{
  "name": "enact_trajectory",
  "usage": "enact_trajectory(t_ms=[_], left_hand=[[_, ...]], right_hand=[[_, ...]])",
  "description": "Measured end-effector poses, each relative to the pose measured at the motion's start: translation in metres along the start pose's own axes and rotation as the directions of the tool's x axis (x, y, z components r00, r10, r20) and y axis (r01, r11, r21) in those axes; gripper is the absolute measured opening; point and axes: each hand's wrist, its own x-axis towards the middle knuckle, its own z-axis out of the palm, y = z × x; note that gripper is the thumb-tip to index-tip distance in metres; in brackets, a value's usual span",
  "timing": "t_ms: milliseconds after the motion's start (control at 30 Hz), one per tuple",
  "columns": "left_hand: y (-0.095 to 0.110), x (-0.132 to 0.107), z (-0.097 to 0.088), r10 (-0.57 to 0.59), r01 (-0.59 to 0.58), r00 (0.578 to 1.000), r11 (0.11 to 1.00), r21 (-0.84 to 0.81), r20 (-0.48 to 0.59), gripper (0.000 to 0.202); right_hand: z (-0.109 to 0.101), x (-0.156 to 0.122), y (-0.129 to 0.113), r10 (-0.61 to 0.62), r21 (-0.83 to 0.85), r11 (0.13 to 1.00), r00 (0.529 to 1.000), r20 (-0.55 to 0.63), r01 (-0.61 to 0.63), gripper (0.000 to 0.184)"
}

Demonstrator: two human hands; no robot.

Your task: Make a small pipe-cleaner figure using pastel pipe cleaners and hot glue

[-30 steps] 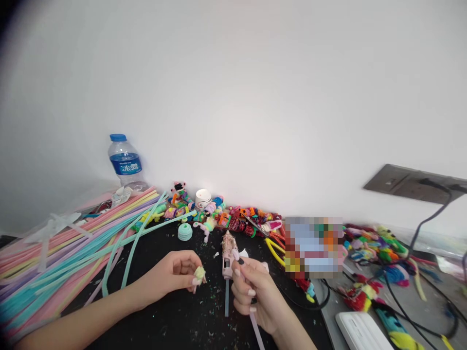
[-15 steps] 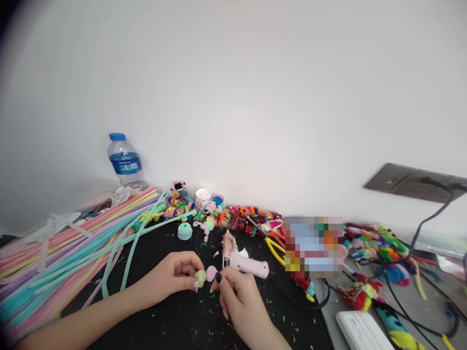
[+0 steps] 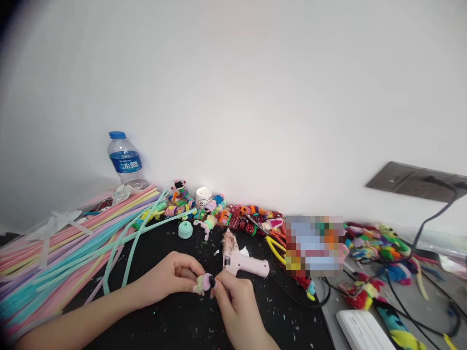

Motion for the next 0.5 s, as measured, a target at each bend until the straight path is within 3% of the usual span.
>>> enact_trajectory(t_ms=[500], left_hand=[[0.0037, -0.0011, 0.0027, -0.038, 0.04, 0.999, 0.998, 0.054, -0.025, 0.019]], right_hand=[[0.0024, -0.0004, -0.0025, -0.08, -0.176, 0.981, 0.997, 0.0, 0.079, 0.032]])
